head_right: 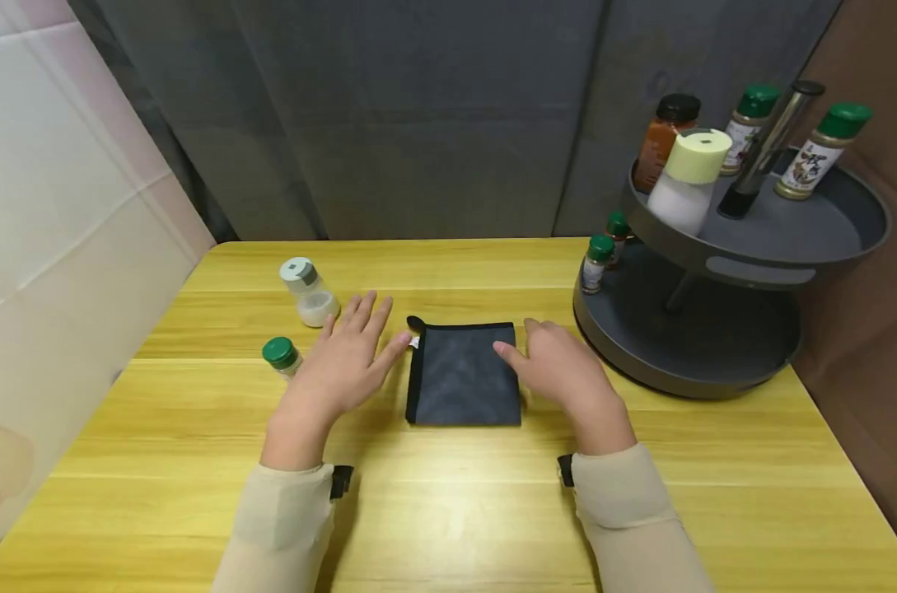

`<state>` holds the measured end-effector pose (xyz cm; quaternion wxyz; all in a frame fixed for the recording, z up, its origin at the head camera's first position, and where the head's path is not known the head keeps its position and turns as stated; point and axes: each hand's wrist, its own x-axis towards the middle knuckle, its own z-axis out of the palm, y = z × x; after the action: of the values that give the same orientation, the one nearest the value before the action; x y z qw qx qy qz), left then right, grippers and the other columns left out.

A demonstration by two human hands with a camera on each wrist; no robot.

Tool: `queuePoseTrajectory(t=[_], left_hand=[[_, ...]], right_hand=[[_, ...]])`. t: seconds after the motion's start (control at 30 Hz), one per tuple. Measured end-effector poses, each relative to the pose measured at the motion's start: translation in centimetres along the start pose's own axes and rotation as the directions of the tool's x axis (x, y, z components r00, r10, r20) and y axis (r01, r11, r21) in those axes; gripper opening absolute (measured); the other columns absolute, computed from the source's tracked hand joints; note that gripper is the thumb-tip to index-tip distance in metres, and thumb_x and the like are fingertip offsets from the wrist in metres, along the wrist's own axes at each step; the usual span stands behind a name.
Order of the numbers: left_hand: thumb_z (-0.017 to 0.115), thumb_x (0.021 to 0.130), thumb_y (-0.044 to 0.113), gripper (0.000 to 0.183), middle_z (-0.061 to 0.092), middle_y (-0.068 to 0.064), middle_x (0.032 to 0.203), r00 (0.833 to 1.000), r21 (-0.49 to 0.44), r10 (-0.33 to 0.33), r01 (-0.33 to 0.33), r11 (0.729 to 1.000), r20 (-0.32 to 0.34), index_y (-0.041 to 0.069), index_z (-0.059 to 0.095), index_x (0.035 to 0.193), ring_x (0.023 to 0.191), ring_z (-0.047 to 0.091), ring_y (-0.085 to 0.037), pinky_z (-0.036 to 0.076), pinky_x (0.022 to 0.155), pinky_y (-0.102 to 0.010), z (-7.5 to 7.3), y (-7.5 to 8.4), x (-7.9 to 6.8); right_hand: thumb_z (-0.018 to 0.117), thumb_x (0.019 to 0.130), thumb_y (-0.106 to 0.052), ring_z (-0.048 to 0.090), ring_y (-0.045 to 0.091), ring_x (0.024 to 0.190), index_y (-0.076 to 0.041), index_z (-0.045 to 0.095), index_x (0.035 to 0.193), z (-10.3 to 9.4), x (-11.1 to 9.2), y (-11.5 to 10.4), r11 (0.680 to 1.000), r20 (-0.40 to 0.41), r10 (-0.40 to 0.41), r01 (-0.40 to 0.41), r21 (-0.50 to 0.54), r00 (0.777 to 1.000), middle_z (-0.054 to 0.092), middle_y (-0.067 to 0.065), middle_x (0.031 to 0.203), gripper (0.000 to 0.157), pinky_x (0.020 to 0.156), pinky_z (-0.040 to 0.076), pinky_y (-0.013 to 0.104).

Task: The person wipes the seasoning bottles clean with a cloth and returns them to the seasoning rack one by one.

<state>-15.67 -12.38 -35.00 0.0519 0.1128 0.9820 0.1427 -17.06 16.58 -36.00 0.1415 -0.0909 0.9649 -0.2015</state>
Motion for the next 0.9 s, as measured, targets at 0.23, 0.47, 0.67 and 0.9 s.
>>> queuePoseTrajectory(t=[0.23, 0.47, 0.67, 0.9], left_hand=[[0.043, 0.11, 0.06, 0.074, 0.029, -0.019, 0.175, 0.988, -0.062, 0.02, -0.01, 0.998, 0.156, 0.007, 0.046, 0.16, 0.166, 0.02, -0.039, 0.025, 0.132, -0.057, 1.0, 1.1, 0.2], [0.054, 0.108, 0.054, 0.07, 0.04, -0.019, 0.169, 0.987, -0.053, -0.007, 0.016, 0.998, 0.164, 0.008, 0.048, 0.16, 0.159, 0.036, -0.038, 0.037, 0.126, -0.057, 1.4, 1.2, -0.4], [0.055, 0.109, 0.05, 0.065, 0.048, -0.021, 0.164, 1.0, 0.025, 0.025, -0.025, 0.999, -0.009, 0.004, 0.054, 0.154, 0.156, 0.04, -0.041, 0.037, 0.126, -0.057, 0.0, 0.5, -1.8], [0.061, 0.106, 0.047, 0.059, 0.037, -0.023, 0.17, 0.965, 0.111, -0.072, 0.102, 0.989, -0.251, 0.009, 0.058, 0.151, 0.163, 0.019, -0.047, 0.013, 0.125, -0.079, -1.5, -1.8, -3.2]], right_hand=[[0.058, 0.108, -0.05, 0.064, 0.029, 0.084, 0.011, 0.059, 0.138, 1.4, 0.8, -1.4, 0.993, 0.133, 0.115, -0.117, 0.004, 0.984, 0.069, 0.021, 0.107, 0.069, 0.075, 0.052, 0.037], [0.068, 0.105, -0.04, 0.053, 0.023, 0.067, 0.005, 0.07, 0.11, 2.5, 1.4, -2.0, 0.986, 0.151, 0.165, -0.168, 0.008, 0.975, 0.049, 0.006, 0.076, 0.046, 0.062, 0.044, 0.031], [0.08, 0.097, -0.031, 0.058, 0.026, 0.078, 0.007, 0.068, 0.114, 2.7, 1.6, -2.1, 0.966, 0.133, 0.222, -0.236, 0.106, 0.966, 0.058, 0.011, 0.09, 0.043, 0.066, 0.046, 0.03], [0.083, 0.094, -0.027, 0.06, 0.024, 0.068, 0.008, 0.064, 0.117, 2.4, 1.2, -1.8, 0.935, 0.124, 0.258, -0.28, 0.218, 0.958, 0.063, 0.016, 0.096, 0.045, 0.06, 0.048, 0.029]])
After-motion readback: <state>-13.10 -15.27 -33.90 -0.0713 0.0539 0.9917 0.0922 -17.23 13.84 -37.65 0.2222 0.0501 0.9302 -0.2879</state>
